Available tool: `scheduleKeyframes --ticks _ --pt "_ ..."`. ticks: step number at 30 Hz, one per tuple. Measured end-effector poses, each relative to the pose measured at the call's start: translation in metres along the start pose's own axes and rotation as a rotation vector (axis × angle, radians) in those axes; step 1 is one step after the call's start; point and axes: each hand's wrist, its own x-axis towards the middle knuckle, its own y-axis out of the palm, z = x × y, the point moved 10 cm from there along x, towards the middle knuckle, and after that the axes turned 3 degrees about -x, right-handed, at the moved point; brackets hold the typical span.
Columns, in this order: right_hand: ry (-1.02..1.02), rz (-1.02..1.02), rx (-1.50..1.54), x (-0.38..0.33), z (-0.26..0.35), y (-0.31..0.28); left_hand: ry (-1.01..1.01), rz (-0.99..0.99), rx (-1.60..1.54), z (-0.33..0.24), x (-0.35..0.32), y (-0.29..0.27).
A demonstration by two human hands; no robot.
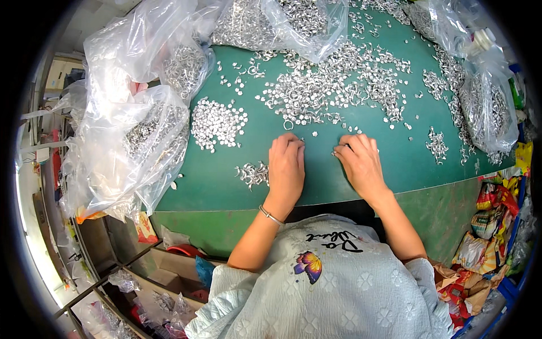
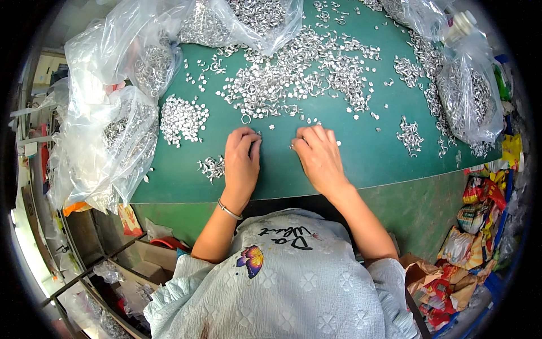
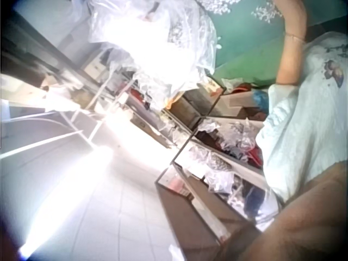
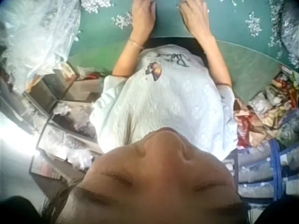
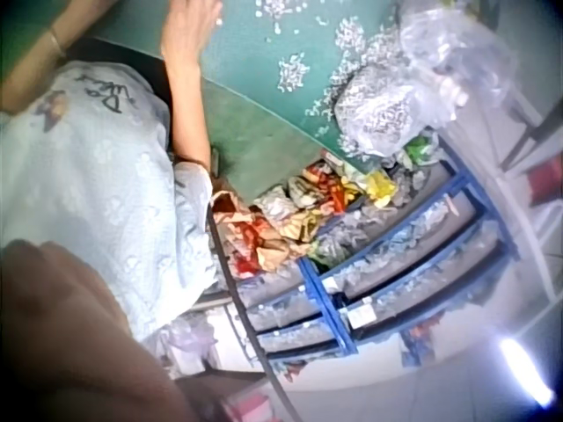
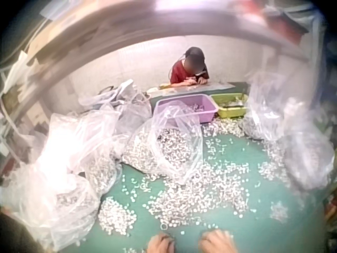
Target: The person sorts small metal rings and components on a green worktable by hand, picking up individual pieces from a scattered pile and grouping them together.
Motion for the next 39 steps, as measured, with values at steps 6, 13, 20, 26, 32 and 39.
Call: scheduleKeyframes --ticks 6,13,20,26,32,39 --pt "-0.096 0.105 0.149 -0.02 0.037 0.012 0.009 0.093 -0.113 -0.007 -0.017 0.004" --pt "0.12 -0.107 0.018 0.028 -0.021 -0.007 0.045 0.21 -0.068 -0.033 -0.031 0.009" --pt "0.056 0.003 0.003 0.029 -0.018 0.01 0.056 0.201 -0.138 -0.026 -0.036 0.013" --pt "0.253 -0.113 -0.111 0.018 -0.067 -0.025 0.056 0.157 -0.176 -0.025 -0.035 0.004" --pt "0.058 -0.034 -0.064 0.045 -0.004 0.002 0.051 0.143 -0.176 -0.024 -0.035 0.004" --pt "0.088 0.092 -0.048 0.031 -0.005 0.016 0.02 0.118 -0.201 -0.02 -0.038 0.001"
